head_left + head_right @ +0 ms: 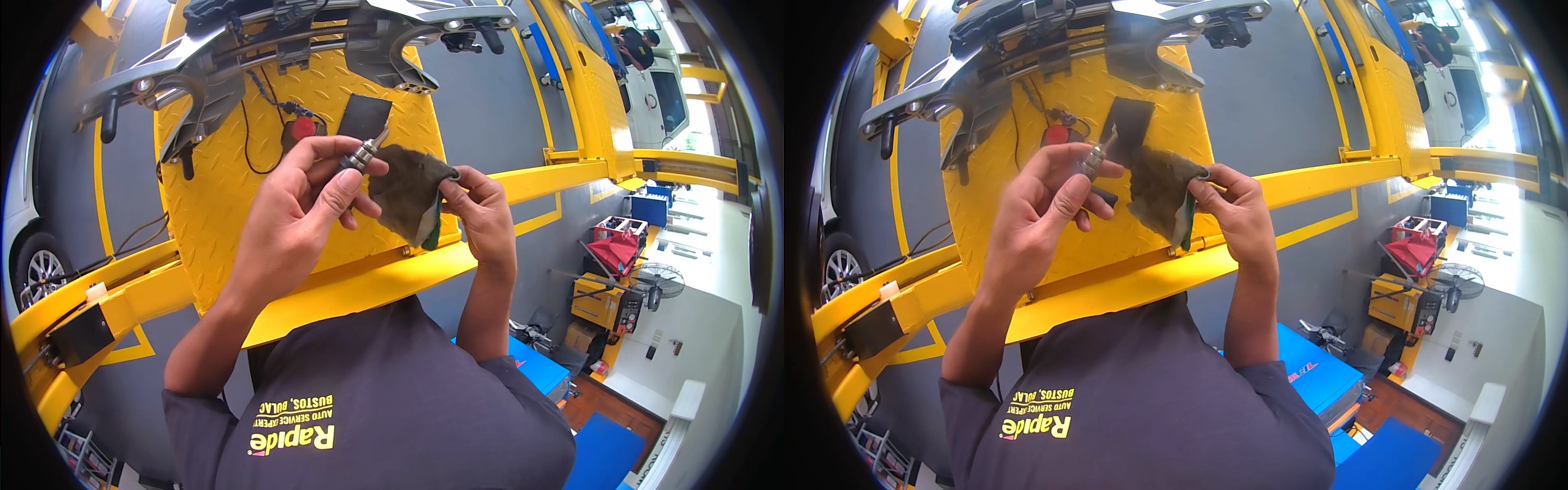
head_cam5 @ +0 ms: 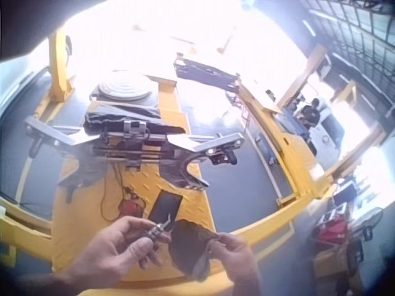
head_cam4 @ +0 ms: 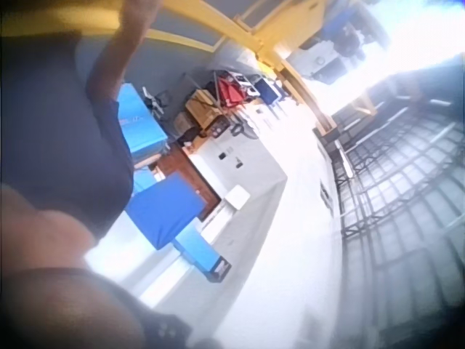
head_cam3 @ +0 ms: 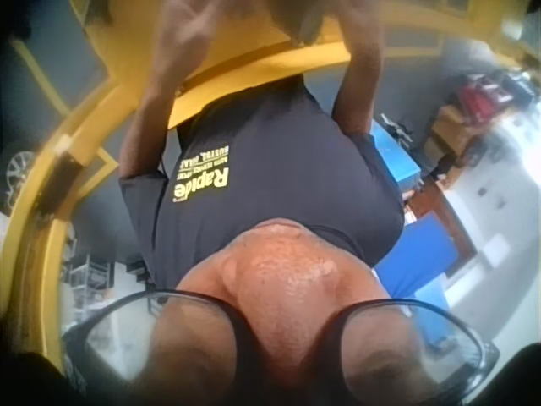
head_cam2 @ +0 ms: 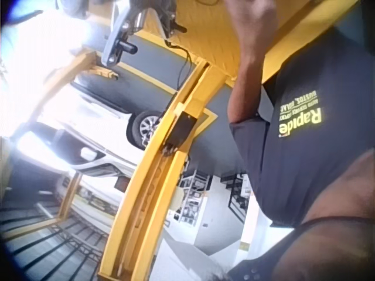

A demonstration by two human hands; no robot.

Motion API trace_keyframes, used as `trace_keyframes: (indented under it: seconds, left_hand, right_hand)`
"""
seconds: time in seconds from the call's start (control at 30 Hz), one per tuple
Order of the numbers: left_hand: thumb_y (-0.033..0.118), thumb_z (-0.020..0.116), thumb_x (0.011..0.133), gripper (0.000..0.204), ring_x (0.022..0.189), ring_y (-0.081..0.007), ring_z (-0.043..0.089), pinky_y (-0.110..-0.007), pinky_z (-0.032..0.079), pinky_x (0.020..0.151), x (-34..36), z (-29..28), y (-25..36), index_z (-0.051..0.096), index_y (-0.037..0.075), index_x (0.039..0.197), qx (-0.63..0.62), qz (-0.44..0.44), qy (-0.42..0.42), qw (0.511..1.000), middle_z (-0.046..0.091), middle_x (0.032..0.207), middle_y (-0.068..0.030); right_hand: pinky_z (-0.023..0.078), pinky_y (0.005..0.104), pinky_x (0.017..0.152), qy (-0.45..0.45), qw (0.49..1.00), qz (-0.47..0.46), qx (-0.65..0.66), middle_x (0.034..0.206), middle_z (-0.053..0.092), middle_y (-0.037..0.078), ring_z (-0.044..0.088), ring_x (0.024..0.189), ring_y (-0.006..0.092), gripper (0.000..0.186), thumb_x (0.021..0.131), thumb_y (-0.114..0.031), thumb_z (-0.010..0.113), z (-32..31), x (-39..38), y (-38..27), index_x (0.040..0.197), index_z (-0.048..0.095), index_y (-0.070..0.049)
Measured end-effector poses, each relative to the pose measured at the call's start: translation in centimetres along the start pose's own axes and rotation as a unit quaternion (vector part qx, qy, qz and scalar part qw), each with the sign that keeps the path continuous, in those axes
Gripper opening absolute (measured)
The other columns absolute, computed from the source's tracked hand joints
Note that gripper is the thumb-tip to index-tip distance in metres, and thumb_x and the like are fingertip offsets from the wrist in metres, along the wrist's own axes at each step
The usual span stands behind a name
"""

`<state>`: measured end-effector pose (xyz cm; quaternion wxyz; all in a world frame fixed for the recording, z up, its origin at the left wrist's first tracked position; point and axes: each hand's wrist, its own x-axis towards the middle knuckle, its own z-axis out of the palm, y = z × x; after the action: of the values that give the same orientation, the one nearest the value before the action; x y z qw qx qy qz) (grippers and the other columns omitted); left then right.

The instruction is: The person wipes a metal component of an alignment sensor with a cloth, applies liquid from a small bottle to its tip, and handles a black rubber piece.

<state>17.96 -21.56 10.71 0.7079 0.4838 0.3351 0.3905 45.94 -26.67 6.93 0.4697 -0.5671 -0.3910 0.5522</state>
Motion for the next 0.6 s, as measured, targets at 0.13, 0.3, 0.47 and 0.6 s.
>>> trace_keyframes:
  seconds: [0.13, 0.3, 0.47, 0.6]
  left_hand:
    - [0.019, 0.057, 0.112, 0.032, 0.087, -0.0136, 0.071, -0.025, 0.055, 0.076, -0.1, 0.5, 0.2, 0.054, -0.004, 0.135, 0.004, -0.043, -0.028, 0.999, 0.074, 0.119, -0.0145]
    - [0.017, 0.062, 0.110, 0.029, 0.084, -0.0110, 0.068, -0.026, 0.055, 0.077, -0.4, 1.1, -0.2, 0.055, -0.006, 0.128, 0.012, -0.059, -0.037, 0.998, 0.076, 0.112, -0.0126]
    - [0.010, 0.064, 0.108, 0.023, 0.088, -0.0125, 0.070, -0.029, 0.057, 0.078, -0.5, 1.0, -0.3, 0.056, -0.006, 0.122, 0.038, -0.054, -0.039, 0.997, 0.077, 0.107, -0.0142]
    - [0.005, 0.065, 0.105, 0.020, 0.091, -0.0251, 0.076, -0.037, 0.059, 0.080, -0.9, 1.2, -0.7, 0.056, -0.006, 0.119, 0.104, 0.017, -0.031, 0.994, 0.077, 0.105, -0.0187]
  right_hand:
    - [0.059, 0.0236, 0.084, 0.019, 0.989, -0.009, 0.145, 0.106, 0.078, 0.006, 0.073, 0.092, 0.0099, 0.028, 0.108, -0.020, 0.067, 0.8, -0.4, 0.0, 0.121, 0.073, 0.003]
    - [0.058, 0.0258, 0.088, 0.065, 0.981, -0.072, 0.168, 0.107, 0.077, 0.006, 0.072, 0.095, 0.0113, 0.031, 0.111, -0.018, 0.061, 3.3, -1.1, -1.6, 0.128, 0.069, 0.006]
    - [0.056, 0.0296, 0.091, -0.011, 0.976, -0.200, -0.092, 0.124, 0.068, 0.011, 0.069, 0.103, 0.0189, 0.027, 0.108, -0.008, 0.060, 5.9, -2.3, -4.4, 0.133, 0.065, 0.002]
    - [0.057, 0.0316, 0.081, -0.039, 0.931, -0.270, -0.245, 0.117, 0.062, 0.012, 0.068, 0.098, 0.0235, 0.029, 0.097, -0.001, 0.071, 6.6, -1.3, -4.1, 0.126, 0.068, -0.005]
